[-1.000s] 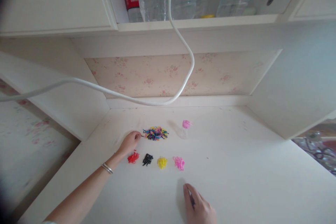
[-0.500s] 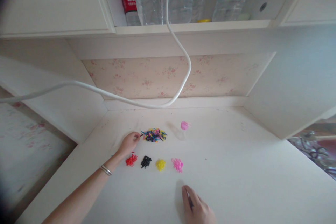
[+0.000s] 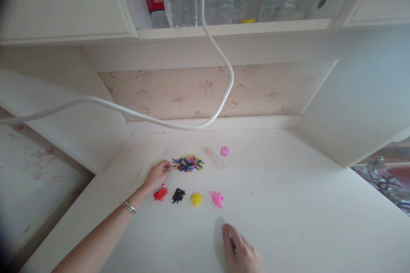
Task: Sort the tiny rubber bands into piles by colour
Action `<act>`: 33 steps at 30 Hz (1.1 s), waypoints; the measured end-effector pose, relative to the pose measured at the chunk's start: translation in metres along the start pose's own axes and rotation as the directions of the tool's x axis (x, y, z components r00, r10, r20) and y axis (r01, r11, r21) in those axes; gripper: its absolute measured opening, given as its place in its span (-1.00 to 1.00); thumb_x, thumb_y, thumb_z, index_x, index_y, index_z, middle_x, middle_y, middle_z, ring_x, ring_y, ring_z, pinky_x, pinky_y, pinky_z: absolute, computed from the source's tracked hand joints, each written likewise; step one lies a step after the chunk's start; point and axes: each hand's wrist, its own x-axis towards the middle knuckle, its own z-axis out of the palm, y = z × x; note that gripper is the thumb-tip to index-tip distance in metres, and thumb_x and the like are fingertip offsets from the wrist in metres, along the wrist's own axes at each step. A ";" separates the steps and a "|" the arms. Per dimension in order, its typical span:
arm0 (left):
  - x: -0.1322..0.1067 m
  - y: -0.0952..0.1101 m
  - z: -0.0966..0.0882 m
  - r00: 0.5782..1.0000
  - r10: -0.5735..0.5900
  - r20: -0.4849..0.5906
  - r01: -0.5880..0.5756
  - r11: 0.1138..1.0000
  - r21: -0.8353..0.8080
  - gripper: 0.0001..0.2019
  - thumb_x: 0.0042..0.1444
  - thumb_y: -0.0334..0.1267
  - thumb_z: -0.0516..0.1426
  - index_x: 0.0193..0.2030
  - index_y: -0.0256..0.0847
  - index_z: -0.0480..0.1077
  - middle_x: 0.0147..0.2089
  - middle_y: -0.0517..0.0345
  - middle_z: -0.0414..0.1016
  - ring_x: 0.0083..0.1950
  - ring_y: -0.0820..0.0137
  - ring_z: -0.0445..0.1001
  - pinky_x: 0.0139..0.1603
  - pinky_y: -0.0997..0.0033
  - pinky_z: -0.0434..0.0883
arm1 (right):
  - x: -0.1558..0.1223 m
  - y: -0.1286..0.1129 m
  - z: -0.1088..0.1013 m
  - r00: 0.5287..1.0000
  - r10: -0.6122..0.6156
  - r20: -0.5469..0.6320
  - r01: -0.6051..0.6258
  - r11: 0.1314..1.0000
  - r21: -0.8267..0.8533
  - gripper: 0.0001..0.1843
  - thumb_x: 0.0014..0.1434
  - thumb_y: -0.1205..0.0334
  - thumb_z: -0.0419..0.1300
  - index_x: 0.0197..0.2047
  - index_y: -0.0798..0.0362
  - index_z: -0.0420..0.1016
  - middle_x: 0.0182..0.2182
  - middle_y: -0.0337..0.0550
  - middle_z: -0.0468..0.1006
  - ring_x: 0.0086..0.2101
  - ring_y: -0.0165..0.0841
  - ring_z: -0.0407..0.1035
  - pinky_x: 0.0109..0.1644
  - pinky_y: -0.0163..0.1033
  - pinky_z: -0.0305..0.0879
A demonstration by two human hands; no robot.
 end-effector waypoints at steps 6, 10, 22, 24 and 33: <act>0.000 0.002 0.002 0.999 -0.028 0.024 0.028 0.999 -0.034 -0.74 0.14 -0.24 0.02 -0.12 -0.19 0.48 -0.14 0.07 0.57 -0.19 0.39 0.51 -0.19 0.48 0.37 | 0.000 0.002 0.001 0.999 -0.032 -0.021 0.031 0.999 -0.011 -0.55 0.20 -0.16 -0.09 -0.17 -0.18 0.54 -0.33 -0.29 0.64 -0.41 -0.39 0.54 -0.41 -0.46 0.36; -0.001 0.006 0.002 0.997 -0.061 0.041 0.063 0.997 -0.052 -0.73 0.14 -0.19 0.03 -0.14 -0.20 0.49 -0.23 0.09 0.59 -0.37 0.42 0.51 -0.34 0.51 0.36 | 0.000 0.001 0.001 0.999 -0.047 -0.028 0.045 0.998 -0.045 -0.57 0.21 -0.15 -0.09 -0.17 -0.20 0.54 -0.31 -0.32 0.64 -0.39 -0.39 0.54 -0.40 -0.46 0.37; -0.005 0.011 0.000 0.997 -0.063 0.055 0.068 0.992 -0.107 -0.68 0.19 -0.25 -0.05 -0.02 -0.21 0.43 -0.19 0.08 0.57 -0.45 0.48 0.47 -0.40 0.53 0.34 | 0.000 0.000 0.000 0.999 -0.040 -0.036 0.039 0.999 -0.026 -0.55 0.21 -0.15 -0.11 -0.19 -0.19 0.55 -0.33 -0.30 0.64 -0.38 -0.39 0.54 -0.40 -0.46 0.36; -0.006 0.011 0.001 0.997 -0.056 0.057 0.062 0.992 -0.110 -0.68 0.19 -0.26 -0.06 -0.03 -0.21 0.44 -0.19 0.09 0.57 -0.40 0.46 0.49 -0.37 0.52 0.35 | 0.000 -0.001 0.000 0.999 -0.030 -0.028 0.029 0.999 -0.018 -0.54 0.21 -0.15 -0.11 -0.18 -0.18 0.54 -0.31 -0.29 0.64 -0.37 -0.38 0.54 -0.39 -0.46 0.36; -0.004 0.008 0.002 0.996 -0.073 0.043 0.078 0.990 -0.117 -0.68 0.18 -0.26 -0.02 0.01 -0.25 0.40 -0.20 0.06 0.57 -0.29 0.40 0.52 -0.27 0.48 0.38 | 0.000 -0.006 -0.003 1.000 0.013 -0.003 -0.013 1.000 -0.001 -0.48 0.20 -0.21 -0.14 -0.18 -0.17 0.55 -0.30 -0.24 0.64 -0.37 -0.34 0.54 -0.38 -0.42 0.36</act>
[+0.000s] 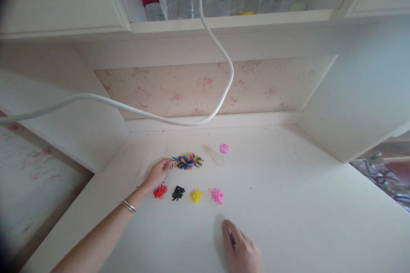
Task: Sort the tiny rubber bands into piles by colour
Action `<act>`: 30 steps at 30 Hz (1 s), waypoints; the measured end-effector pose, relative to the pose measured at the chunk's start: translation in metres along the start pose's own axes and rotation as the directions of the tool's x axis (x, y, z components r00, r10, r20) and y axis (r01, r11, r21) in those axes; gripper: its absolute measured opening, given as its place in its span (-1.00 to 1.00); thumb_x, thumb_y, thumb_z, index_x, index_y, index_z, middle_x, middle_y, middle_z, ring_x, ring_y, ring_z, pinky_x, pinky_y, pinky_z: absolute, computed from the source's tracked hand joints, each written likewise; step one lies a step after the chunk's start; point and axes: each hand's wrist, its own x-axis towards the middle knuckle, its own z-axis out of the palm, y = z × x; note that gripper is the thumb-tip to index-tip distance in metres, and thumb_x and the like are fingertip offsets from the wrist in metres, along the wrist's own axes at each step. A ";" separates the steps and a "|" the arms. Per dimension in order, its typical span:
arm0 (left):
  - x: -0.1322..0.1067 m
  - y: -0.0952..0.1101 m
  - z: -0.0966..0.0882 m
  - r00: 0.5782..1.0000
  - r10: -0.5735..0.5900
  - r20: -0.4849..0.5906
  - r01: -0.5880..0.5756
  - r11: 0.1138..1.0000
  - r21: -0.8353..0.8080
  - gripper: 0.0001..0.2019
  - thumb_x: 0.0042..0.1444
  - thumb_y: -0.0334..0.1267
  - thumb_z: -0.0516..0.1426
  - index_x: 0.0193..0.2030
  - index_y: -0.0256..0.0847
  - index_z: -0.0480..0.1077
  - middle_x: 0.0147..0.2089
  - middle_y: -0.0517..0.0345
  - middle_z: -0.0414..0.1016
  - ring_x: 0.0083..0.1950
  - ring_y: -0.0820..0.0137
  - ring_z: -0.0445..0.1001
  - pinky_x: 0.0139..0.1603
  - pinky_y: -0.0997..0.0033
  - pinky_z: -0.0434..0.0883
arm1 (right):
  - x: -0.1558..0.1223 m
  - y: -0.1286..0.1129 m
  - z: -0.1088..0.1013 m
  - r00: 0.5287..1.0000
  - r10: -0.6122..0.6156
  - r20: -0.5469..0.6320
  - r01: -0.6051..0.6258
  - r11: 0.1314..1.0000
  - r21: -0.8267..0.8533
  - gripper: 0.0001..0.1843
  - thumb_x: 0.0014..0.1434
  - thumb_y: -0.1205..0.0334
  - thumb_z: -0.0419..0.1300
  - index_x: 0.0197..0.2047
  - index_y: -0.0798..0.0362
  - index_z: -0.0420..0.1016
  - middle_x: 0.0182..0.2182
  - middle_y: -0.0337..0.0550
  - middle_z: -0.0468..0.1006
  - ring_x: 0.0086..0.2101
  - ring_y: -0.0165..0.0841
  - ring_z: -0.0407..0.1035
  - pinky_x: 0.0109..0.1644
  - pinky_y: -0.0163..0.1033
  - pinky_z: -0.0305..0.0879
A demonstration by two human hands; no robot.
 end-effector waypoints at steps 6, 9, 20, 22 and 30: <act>-0.001 0.002 0.000 1.000 0.013 0.012 -0.013 1.000 -0.013 -0.67 0.18 -0.30 -0.03 0.04 -0.27 0.38 -0.19 0.04 0.58 -0.33 0.41 0.52 -0.25 0.46 0.40 | -0.001 0.004 0.003 1.000 -0.025 -0.010 0.025 0.999 -0.029 -0.50 0.21 -0.19 -0.13 -0.17 -0.17 0.55 -0.27 -0.26 0.63 -0.33 -0.35 0.54 -0.34 -0.41 0.37; -0.003 0.007 -0.001 0.999 0.035 0.025 -0.035 0.999 -0.023 -0.66 0.18 -0.26 -0.01 0.06 -0.29 0.35 -0.16 0.03 0.57 -0.28 0.40 0.53 -0.22 0.44 0.42 | -0.001 0.004 0.003 0.999 -0.038 -0.029 0.037 0.999 -0.028 -0.51 0.21 -0.18 -0.13 -0.17 -0.17 0.55 -0.27 -0.26 0.64 -0.34 -0.36 0.54 -0.35 -0.43 0.37; -0.060 0.066 0.021 0.953 0.218 0.210 -0.246 0.962 0.119 -0.75 0.14 -0.21 0.07 -0.05 -0.06 0.45 -0.08 0.10 0.55 -0.05 0.28 0.48 0.02 0.33 0.31 | -0.001 -0.002 -0.001 1.000 -0.018 -0.017 0.018 1.000 -0.020 -0.50 0.21 -0.18 -0.14 -0.17 -0.18 0.55 -0.28 -0.26 0.64 -0.36 -0.34 0.54 -0.38 -0.41 0.37; -0.074 0.073 0.031 0.950 0.206 0.236 -0.260 0.938 0.229 -0.74 0.16 -0.21 0.05 -0.02 -0.03 0.42 -0.10 0.07 0.55 -0.08 0.26 0.49 -0.03 0.32 0.32 | -0.001 -0.001 -0.001 0.999 -0.023 -0.024 0.023 0.999 -0.023 -0.49 0.21 -0.19 -0.14 -0.17 -0.17 0.55 -0.29 -0.24 0.64 -0.37 -0.34 0.54 -0.38 -0.41 0.37; -0.094 0.076 0.046 0.945 0.184 0.270 -0.272 0.902 0.336 -0.74 0.15 -0.17 0.07 -0.01 -0.02 0.37 -0.14 0.07 0.55 -0.12 0.28 0.51 -0.15 0.39 0.34 | -0.001 0.002 0.002 0.999 -0.039 -0.018 0.038 0.999 -0.018 -0.51 0.22 -0.15 -0.13 -0.17 -0.16 0.55 -0.26 -0.25 0.63 -0.33 -0.35 0.54 -0.33 -0.42 0.37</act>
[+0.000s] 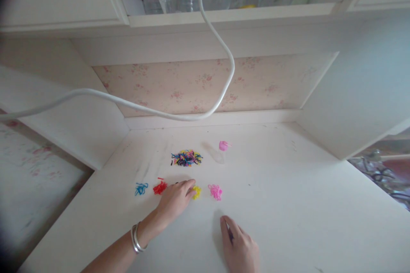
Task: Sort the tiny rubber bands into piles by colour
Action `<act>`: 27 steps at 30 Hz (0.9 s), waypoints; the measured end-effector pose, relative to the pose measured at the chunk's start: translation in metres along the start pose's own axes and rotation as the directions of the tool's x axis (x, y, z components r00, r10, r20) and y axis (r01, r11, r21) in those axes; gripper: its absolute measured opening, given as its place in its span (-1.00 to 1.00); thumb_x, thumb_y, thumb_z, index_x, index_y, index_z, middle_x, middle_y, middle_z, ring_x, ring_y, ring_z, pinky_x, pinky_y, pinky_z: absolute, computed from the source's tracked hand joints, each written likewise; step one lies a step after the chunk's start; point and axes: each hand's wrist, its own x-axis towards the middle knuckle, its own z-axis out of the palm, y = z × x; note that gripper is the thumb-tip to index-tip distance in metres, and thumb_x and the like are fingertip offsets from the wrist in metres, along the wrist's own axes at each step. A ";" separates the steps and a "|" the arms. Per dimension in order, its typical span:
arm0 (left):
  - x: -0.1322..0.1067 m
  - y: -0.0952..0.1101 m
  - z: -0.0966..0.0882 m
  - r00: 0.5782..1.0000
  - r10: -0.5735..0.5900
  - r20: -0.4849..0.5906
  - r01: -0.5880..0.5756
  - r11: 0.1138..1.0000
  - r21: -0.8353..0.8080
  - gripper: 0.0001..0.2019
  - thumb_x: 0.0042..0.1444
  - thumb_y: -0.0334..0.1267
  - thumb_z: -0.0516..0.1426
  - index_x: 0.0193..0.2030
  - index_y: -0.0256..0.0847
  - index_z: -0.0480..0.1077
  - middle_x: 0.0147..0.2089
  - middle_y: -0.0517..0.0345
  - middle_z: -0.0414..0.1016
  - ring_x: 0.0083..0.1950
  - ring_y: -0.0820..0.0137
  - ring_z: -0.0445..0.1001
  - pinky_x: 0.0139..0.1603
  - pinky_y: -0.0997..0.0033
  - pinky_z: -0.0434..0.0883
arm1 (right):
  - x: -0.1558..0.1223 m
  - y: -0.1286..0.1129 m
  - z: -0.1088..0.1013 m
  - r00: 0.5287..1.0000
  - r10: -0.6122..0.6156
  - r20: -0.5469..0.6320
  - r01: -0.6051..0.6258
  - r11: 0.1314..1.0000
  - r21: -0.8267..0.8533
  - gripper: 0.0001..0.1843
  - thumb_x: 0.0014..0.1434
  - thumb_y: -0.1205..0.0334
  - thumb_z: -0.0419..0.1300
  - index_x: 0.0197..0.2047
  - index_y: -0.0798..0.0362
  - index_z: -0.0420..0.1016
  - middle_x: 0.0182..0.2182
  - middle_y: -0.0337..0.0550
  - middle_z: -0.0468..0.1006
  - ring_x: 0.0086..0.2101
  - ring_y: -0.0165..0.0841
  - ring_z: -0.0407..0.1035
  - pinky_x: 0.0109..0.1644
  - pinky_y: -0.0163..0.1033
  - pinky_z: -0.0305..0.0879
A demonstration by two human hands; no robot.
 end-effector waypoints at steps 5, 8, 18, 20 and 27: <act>-0.005 -0.004 -0.010 0.998 0.000 -0.062 -0.003 0.999 -0.053 -0.74 0.19 -0.15 0.03 -0.01 -0.04 0.39 -0.12 0.07 0.55 -0.10 0.29 0.50 -0.11 0.39 0.35 | -0.001 -0.002 -0.001 0.999 0.020 0.033 -0.021 1.000 0.020 -0.56 0.22 -0.13 -0.11 -0.14 -0.18 0.53 -0.24 -0.28 0.63 -0.31 -0.35 0.53 -0.32 -0.41 0.36; -0.019 -0.011 -0.019 0.991 -0.032 -0.130 0.018 0.994 -0.107 -0.74 0.22 -0.16 -0.03 -0.06 -0.06 0.42 -0.13 0.07 0.55 -0.13 0.31 0.50 -0.11 0.40 0.37 | -0.001 -0.003 -0.002 0.999 0.039 0.038 -0.040 0.999 0.034 -0.57 0.20 -0.14 -0.09 -0.16 -0.19 0.54 -0.24 -0.27 0.63 -0.32 -0.33 0.53 -0.32 -0.40 0.36; -0.121 -0.097 -0.014 0.853 -0.382 -0.356 0.293 0.914 -0.280 -0.71 0.15 0.00 -0.02 -0.17 -0.01 0.44 -0.16 0.15 0.57 -0.39 0.36 0.48 -0.26 0.42 0.41 | 0.022 -0.021 -0.022 0.993 0.046 0.112 -0.072 0.968 0.239 -0.47 0.17 -0.19 -0.05 -0.28 0.01 0.57 -0.52 -0.25 0.57 -0.50 -0.40 0.42 -0.45 -0.44 0.26; -0.138 -0.117 -0.015 0.802 -0.460 -0.382 0.363 0.882 -0.301 -0.72 0.10 0.02 0.00 -0.20 0.00 0.43 -0.21 0.16 0.58 -0.42 0.35 0.48 -0.28 0.41 0.42 | 0.037 -0.039 -0.028 0.991 -0.050 0.121 0.023 0.976 0.215 -0.46 0.18 -0.18 -0.06 -0.26 0.04 0.57 -0.60 -0.28 0.49 -0.58 -0.44 0.32 -0.51 -0.43 0.17; -0.160 -0.146 -0.012 0.697 -0.587 -0.411 0.464 0.807 -0.367 -0.68 0.09 0.08 -0.02 -0.21 -0.01 0.41 -0.27 0.18 0.58 -0.39 0.32 0.51 -0.28 0.41 0.43 | 0.112 -0.101 -0.017 0.959 -0.208 0.195 0.209 0.978 0.013 -0.68 0.16 0.08 0.02 -0.25 -0.04 0.57 -0.53 -0.26 0.53 -0.52 -0.43 0.35 -0.44 -0.40 0.12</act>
